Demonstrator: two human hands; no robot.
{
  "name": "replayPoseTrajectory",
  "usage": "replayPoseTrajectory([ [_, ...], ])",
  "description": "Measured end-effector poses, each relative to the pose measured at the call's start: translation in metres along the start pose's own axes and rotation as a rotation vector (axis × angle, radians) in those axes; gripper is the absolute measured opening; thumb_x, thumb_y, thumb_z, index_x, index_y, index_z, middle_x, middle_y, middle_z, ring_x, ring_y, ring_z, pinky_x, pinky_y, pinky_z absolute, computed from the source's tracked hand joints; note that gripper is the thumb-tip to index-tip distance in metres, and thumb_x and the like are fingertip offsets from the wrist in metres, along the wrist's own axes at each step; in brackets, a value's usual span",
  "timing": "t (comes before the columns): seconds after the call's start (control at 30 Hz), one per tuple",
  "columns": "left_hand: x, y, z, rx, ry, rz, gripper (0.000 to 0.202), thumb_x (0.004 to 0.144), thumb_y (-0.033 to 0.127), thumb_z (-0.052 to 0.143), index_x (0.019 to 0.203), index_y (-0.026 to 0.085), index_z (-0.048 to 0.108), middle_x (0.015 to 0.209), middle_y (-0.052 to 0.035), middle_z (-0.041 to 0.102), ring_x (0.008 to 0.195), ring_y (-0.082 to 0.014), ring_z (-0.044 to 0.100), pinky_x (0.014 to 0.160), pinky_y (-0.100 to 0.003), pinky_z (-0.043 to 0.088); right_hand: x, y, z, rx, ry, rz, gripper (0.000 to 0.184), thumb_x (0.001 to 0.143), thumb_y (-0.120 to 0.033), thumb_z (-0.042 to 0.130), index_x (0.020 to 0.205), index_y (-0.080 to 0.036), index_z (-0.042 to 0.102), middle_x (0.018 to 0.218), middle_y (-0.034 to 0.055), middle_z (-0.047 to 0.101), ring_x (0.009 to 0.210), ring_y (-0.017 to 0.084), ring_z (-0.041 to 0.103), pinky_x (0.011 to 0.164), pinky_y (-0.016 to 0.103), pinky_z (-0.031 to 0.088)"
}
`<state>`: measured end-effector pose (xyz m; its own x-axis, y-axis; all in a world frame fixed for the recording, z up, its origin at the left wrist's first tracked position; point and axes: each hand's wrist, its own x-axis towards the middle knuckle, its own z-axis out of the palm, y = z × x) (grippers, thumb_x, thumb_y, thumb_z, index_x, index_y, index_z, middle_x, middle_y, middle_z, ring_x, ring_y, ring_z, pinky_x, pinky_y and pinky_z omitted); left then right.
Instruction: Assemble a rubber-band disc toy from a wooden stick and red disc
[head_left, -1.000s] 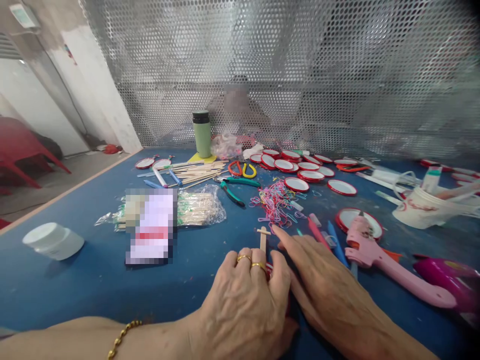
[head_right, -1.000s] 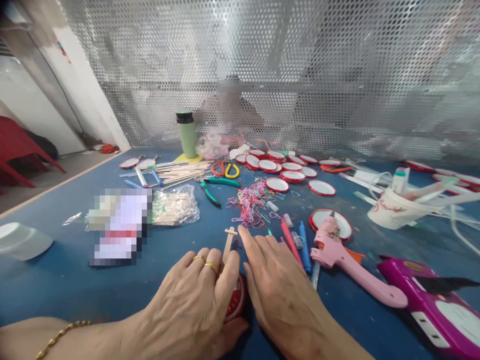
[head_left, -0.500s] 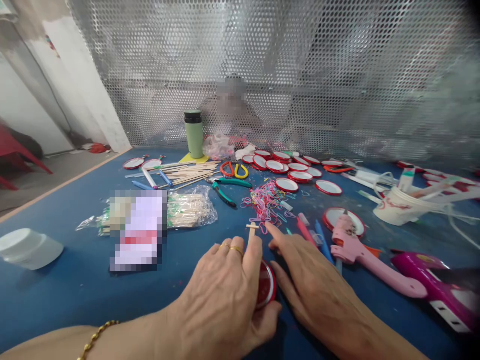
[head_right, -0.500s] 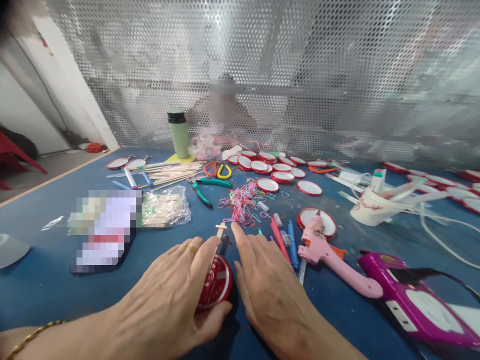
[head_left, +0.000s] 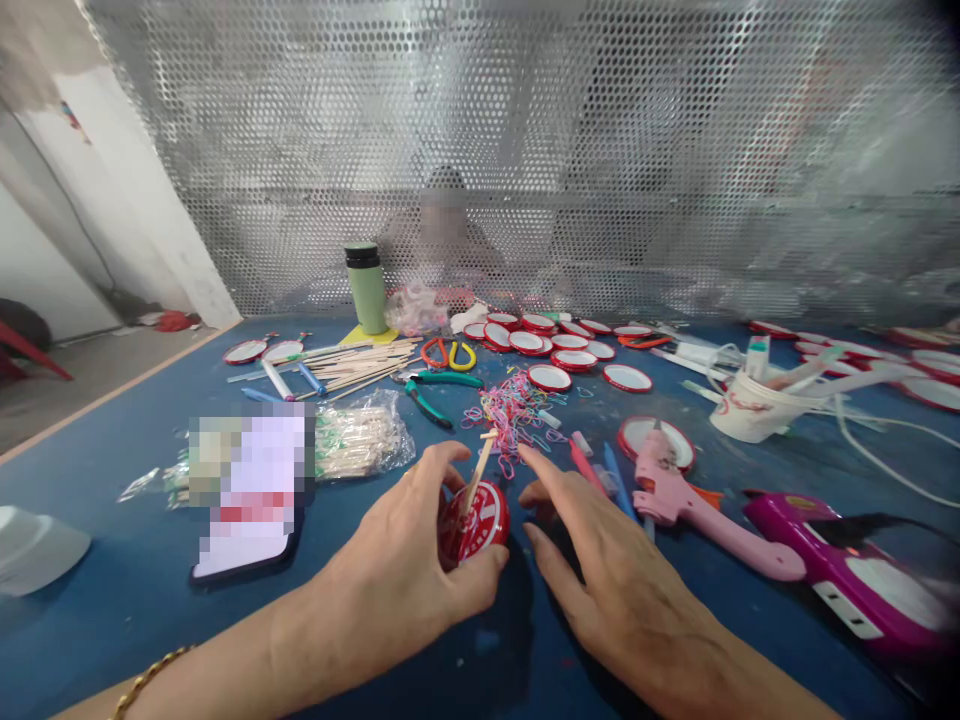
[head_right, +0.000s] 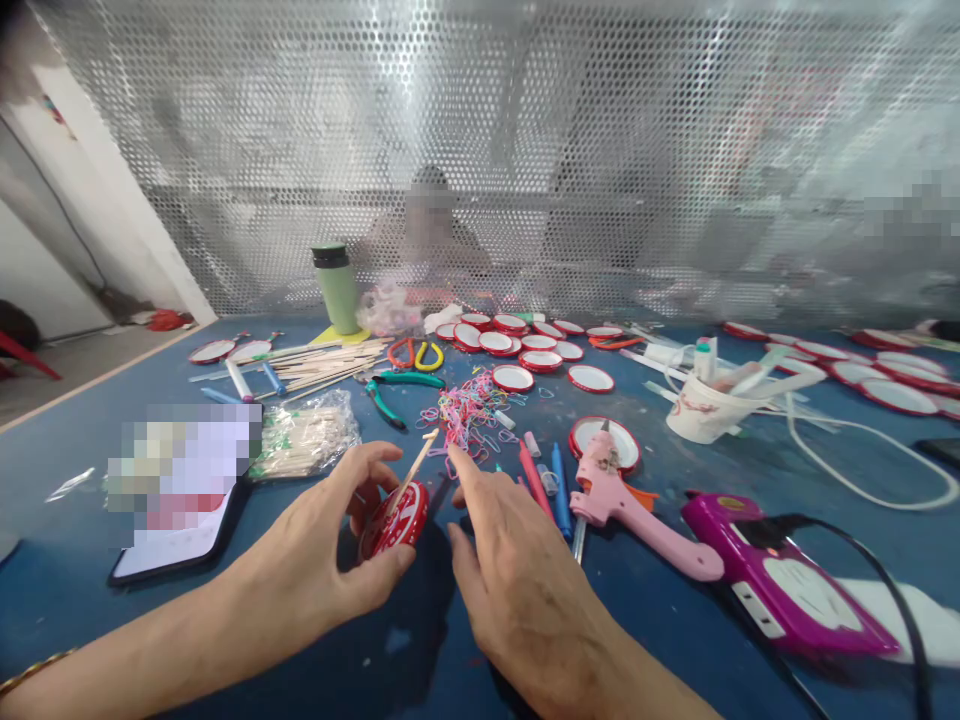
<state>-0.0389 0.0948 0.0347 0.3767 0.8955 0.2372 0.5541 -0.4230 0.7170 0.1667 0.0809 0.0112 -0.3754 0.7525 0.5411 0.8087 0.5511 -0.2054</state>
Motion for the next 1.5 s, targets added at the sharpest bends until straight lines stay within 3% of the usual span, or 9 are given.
replayPoseTrajectory([
  [0.1,0.004,-0.001,-0.002,-0.214,-0.047,-0.035,0.051,0.078,0.024,0.060,0.125,0.021,0.038,0.100,-0.0043,0.064,0.080,-0.0149,0.064,0.076,-0.034,0.055,0.002,0.000,-0.004,0.084,0.043,0.076,0.053,0.094,-0.020,0.043,0.146,-0.022,0.031,0.105,0.0084,0.067,0.094,0.021,0.068,0.083,0.042,0.059],
  [0.3,0.008,0.000,-0.009,-0.444,-0.083,0.010,0.050,0.082,0.024,0.058,0.129,0.020,0.039,0.110,-0.0091,0.064,0.091,-0.0179,0.064,0.076,-0.035,0.056,0.008,-0.002,-0.011,0.275,0.045,0.250,0.039,0.092,-0.023,0.047,0.131,-0.021,0.048,0.096,0.0057,0.070,0.080,0.017,0.069,0.075,0.033,0.060],
  [0.47,0.010,0.001,-0.011,-0.630,-0.195,0.045,0.067,0.081,0.030,0.062,0.141,0.027,0.030,0.118,-0.0092,0.060,0.092,-0.0174,0.064,0.077,-0.036,0.055,0.010,-0.002,-0.013,0.589,-0.079,0.361,0.031,0.094,-0.029,0.050,0.124,-0.023,0.054,0.102,0.0043,0.070,0.089,0.016,0.069,0.081,0.032,0.058],
  [0.63,0.013,-0.002,-0.013,-0.800,-0.279,0.117,0.081,0.079,0.047,0.067,0.146,0.027,0.027,0.119,-0.0118,0.059,0.098,-0.0227,0.064,0.082,-0.041,0.053,0.014,-0.010,-0.020,1.015,-0.248,0.416,0.032,0.099,-0.036,0.045,0.120,-0.018,0.061,0.090,0.0052,0.069,0.081,0.015,0.066,0.073,0.029,0.057],
  [0.83,0.015,-0.008,-0.015,-0.954,-0.369,0.080,0.085,0.078,0.040,0.073,0.149,0.027,0.027,0.117,-0.0113,0.060,0.099,-0.0238,0.063,0.090,-0.042,0.047,0.014,-0.015,-0.019,1.411,-0.293,0.544,0.041,0.097,-0.042,0.051,0.129,-0.016,0.058,0.086,0.0076,0.070,0.073,0.014,0.064,0.069,0.028,0.053],
  [1.1,0.018,-0.011,-0.016,-1.102,-0.440,0.020,0.077,0.079,0.031,0.072,0.147,0.023,0.037,0.127,-0.0134,0.060,0.104,-0.0248,0.060,0.094,-0.041,0.042,0.014,-0.013,-0.017,1.417,-0.219,0.617,0.053,0.088,-0.042,0.065,0.133,-0.015,0.054,0.070,0.0012,0.062,0.060,0.012,0.059,0.052,0.023,0.052],
  [1.27,0.018,-0.012,-0.015,-1.018,-0.353,-0.055,0.057,0.083,0.028,0.068,0.136,0.017,0.051,0.122,-0.0119,0.063,0.113,-0.0242,0.056,0.098,-0.037,0.040,0.016,-0.011,-0.021,1.249,-0.172,0.628,0.043,0.087,-0.042,0.063,0.118,-0.012,0.060,0.066,0.0006,0.063,0.051,0.010,0.059,0.049,0.022,0.049],
  [1.4,0.020,-0.011,-0.013,-0.821,-0.267,-0.137,0.036,0.085,0.036,0.064,0.114,0.014,0.064,0.099,-0.0085,0.069,0.088,-0.0175,0.062,0.082,-0.030,0.047,0.018,-0.010,-0.020,1.146,-0.198,0.620,0.042,0.088,-0.044,0.059,0.115,-0.012,0.058,0.063,-0.0006,0.063,0.046,0.010,0.059,0.048,0.021,0.048],
  [1.5,0.023,-0.013,-0.010,-0.659,-0.198,-0.206,0.038,0.088,0.049,0.055,0.091,0.012,0.065,0.067,-0.0032,0.063,0.060,-0.0124,0.056,0.060,-0.025,0.045,0.017,-0.011,-0.017,1.131,-0.246,0.627,0.045,0.085,-0.045,0.060,0.115,-0.012,0.055,0.062,-0.0015,0.063,0.045,0.010,0.058,0.045,0.021,0.049],
])
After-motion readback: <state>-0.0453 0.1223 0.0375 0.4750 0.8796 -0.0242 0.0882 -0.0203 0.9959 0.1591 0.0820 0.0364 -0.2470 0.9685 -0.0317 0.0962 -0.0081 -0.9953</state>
